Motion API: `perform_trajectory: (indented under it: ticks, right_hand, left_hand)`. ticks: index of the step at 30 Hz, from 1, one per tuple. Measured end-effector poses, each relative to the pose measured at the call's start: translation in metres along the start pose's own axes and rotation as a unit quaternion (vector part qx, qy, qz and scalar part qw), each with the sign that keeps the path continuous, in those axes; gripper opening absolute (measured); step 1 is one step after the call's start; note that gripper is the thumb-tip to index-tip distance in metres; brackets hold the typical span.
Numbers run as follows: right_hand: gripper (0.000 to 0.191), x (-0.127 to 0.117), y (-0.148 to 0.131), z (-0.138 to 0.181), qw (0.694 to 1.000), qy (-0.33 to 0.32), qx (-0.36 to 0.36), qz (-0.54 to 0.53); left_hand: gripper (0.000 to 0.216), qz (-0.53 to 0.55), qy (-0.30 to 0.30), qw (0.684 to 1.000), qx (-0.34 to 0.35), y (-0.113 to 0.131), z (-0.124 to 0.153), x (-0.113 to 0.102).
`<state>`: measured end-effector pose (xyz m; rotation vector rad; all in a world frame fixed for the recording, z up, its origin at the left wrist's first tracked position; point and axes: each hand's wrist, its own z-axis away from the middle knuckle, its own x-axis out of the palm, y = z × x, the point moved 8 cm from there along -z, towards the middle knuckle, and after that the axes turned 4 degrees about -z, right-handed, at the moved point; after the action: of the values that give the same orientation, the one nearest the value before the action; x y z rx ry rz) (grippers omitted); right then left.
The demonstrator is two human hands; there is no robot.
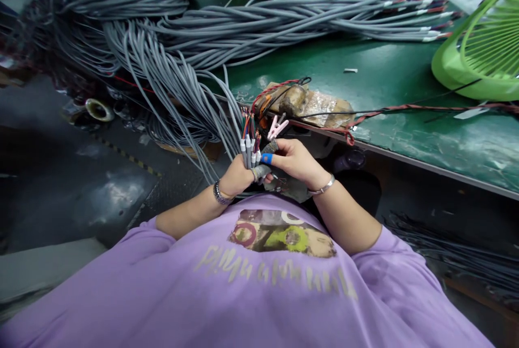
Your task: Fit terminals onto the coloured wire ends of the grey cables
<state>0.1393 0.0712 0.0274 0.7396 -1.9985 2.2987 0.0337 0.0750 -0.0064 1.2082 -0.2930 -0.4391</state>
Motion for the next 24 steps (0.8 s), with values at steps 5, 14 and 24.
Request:
perform_trajectory:
  ticks: [5,14,24]
  right_hand:
    - [0.035,-0.026,0.008,0.003,0.994,0.086,-0.053,0.028]
    - [0.036,-0.018,0.026,0.005,0.986,0.139,-0.054,-0.075]
    - [0.042,0.003,0.027,-0.014,0.995,0.077,0.016,-0.069]
  left_hand:
    - [0.032,0.032,0.021,0.999,-0.003,0.003,-0.001,-0.006]
    - [0.048,0.12,0.087,0.988,0.035,0.002,-0.002,-0.011]
    - [0.048,0.092,0.057,0.994,0.024,-0.004,0.004,-0.016]
